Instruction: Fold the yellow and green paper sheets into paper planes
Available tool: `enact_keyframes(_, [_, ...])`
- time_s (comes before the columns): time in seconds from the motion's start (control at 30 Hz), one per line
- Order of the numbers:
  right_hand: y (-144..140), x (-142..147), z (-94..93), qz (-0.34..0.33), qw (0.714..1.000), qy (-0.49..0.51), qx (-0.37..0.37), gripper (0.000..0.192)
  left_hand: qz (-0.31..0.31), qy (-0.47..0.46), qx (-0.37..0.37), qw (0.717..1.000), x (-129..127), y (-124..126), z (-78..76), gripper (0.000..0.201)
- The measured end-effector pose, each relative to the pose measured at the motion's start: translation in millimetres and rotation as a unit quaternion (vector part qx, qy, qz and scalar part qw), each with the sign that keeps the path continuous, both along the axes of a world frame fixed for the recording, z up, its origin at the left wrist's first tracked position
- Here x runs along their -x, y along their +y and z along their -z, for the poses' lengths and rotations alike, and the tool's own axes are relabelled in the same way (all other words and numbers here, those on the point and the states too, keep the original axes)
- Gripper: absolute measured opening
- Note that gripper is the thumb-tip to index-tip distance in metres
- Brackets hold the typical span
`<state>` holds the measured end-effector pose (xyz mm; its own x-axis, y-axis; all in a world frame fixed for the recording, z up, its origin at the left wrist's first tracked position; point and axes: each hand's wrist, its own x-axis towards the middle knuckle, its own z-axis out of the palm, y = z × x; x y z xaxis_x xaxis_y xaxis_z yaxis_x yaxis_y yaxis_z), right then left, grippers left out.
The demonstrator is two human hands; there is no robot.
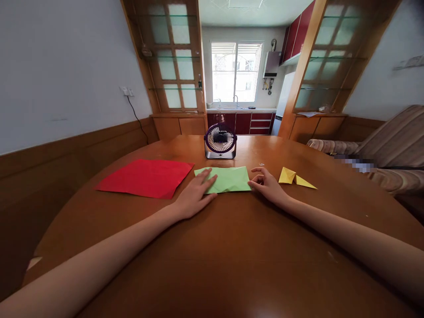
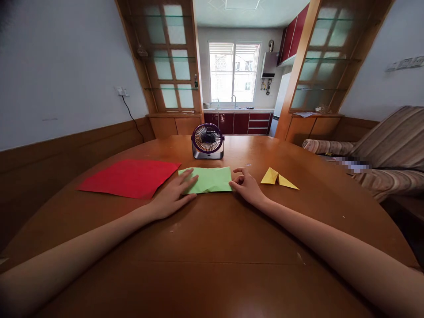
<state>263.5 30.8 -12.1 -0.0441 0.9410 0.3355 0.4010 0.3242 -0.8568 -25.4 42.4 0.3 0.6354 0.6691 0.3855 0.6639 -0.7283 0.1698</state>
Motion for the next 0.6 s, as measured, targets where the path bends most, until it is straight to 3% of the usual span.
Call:
enact_keyframes(0.1, [-2.2, 2.1, -3.2, -0.022, 0.999, 0.028, 0.016, 0.047, 0.038, 0.087, 0.059, 0.994, -2.7, -4.6, -0.2, 0.069])
enact_keyframes(0.27, [-3.9, 1.3, -3.8, -0.084, 0.993, 0.065, 0.046, 0.056, 0.013, 0.144, 0.129, 0.981, -4.7, -6.0, -3.3, 0.083])
enact_keyframes(0.5, [1.5, -2.3, 2.0, -0.067, 0.993, 0.085, 0.041, 0.046, 0.000, 0.175, 0.150, 0.973, -7.1, -4.0, -3.9, 0.086])
enact_keyframes(0.6, [-0.4, -2.5, 1.5, -0.042, 0.999, 0.012, 0.010, 0.035, 0.002, 0.180, 0.159, 0.971, -7.4, -5.1, -5.6, 0.086])
